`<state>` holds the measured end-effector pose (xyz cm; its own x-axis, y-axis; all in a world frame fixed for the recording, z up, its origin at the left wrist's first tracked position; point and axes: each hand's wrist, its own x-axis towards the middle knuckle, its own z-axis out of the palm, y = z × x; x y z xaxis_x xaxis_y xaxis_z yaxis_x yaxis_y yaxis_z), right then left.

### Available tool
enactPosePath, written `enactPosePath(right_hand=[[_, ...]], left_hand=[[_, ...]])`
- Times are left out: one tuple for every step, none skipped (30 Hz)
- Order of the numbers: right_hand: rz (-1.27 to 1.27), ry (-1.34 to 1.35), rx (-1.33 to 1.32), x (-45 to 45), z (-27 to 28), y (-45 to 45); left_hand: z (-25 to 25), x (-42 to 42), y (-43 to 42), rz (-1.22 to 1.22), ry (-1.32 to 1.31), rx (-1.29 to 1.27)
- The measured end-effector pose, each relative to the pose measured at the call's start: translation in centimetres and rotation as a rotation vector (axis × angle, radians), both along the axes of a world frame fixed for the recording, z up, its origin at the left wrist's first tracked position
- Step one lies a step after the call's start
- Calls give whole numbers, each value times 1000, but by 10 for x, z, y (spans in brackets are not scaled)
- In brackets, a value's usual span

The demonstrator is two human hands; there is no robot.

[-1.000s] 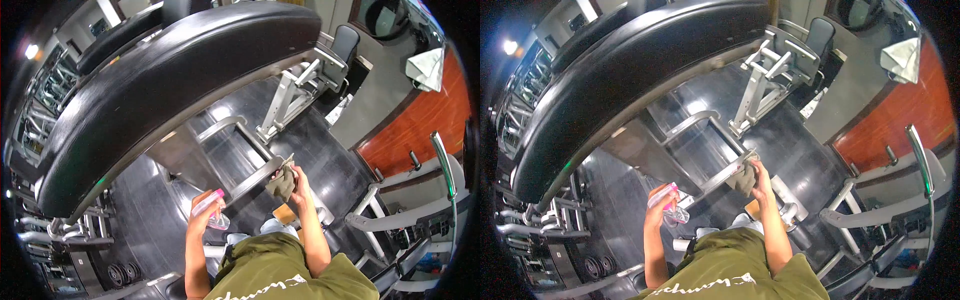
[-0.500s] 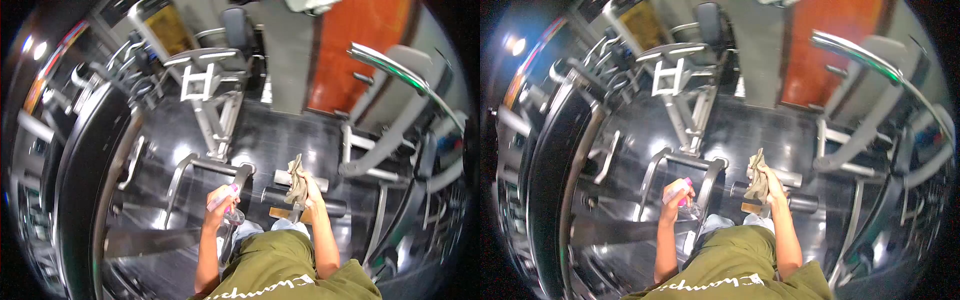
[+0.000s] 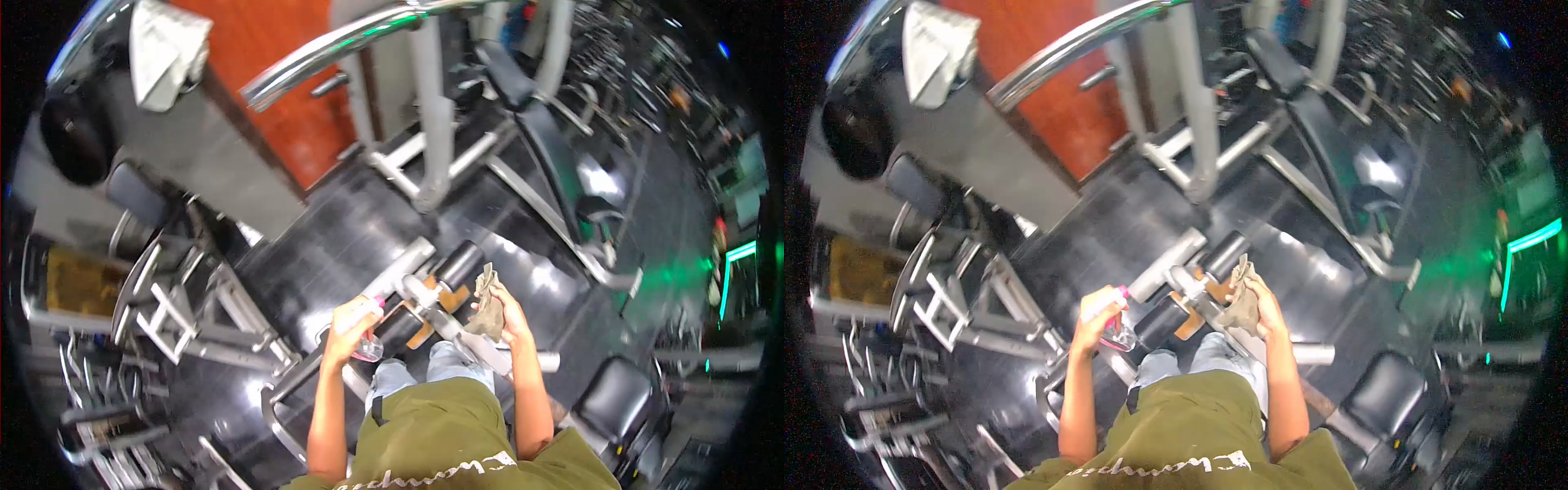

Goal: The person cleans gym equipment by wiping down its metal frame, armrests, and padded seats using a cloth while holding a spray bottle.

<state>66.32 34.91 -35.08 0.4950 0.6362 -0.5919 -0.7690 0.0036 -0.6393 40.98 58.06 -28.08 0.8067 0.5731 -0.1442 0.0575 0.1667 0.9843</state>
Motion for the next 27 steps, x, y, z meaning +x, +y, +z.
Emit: enactPosePath(right_hand=[[-75,17,21,-7,1,-13],[-150,33,46,-15,1,-26],[-212,17,35,-24,6,-37],[-272,5,25,-32,7,-51],[-322,-18,7,-41,7,-65],[-372,-38,-11,-50,7,-77],[-447,-54,-58,-61,16,-86],[-507,-57,-64,-71,17,-98],[-571,-62,-78,-80,18,-110],[-632,-67,-91,-88,20,-121],[-692,-63,-108,-95,23,-132],[-741,-66,-109,-102,25,-143],[-799,-76,-139,-108,27,-154],[-854,-84,-168,-113,27,-165],[-896,-119,-145,-118,25,-177],[-936,-117,-144,-123,21,-190],[-974,-121,-152,-127,16,-203],[-1009,-126,-160,-129,13,-215],[-1039,-144,-185,-130,14,-225],[-1068,-140,-187,-132,11,-236],[-1089,-159,-199,-133,6,-248],[-1110,-175,-213,-135,2,-260],[-1114,-188,-257,-137,5,-269],[-1140,-178,-258,-137,8,-278],[-1191,-198,-281,-134,11,-287],[-1241,-219,-303,-132,15,-297],[-1272,-237,-326,-131,20,-307]], left_hand=[[1,10,4,-50,21,-14],[2,20,7,-99,43,-26],[-1,29,10,-166,33,-4],[1,41,8,-227,22,-13],[6,51,5,-259,45,-10],[10,62,2,-293,69,-4],[10,72,-1,-343,70,3],[5,78,-3,-404,66,1],[-4,85,-4,-481,55,-2],[-5,94,-10,-556,45,-5],[-3,102,-19,-589,76,-8],[-4,111,-29,-638,71,-6],[-5,118,-39,-688,59,-21],[-6,125,-49,-735,50,-34],[-8,131,-58,-788,78,7],[-8,137,-71,-828,77,12],[-8,143,-85,-832,65,13],[-9,150,-100,-833,54,14],[-14,157,-110,-886,32,23],[-18,164,-122,-915,34,24],[-20,170,-135,-919,46,10],[-21,175,-148,-924,61,-5],[-17,181,-162,-944,57,28],[-15,187,-177,-970,64,32],[-14,193,-194,-963,48,10],[-13,199,-209,-954,31,-11],[-13,205,-224,-978,71,-2]])
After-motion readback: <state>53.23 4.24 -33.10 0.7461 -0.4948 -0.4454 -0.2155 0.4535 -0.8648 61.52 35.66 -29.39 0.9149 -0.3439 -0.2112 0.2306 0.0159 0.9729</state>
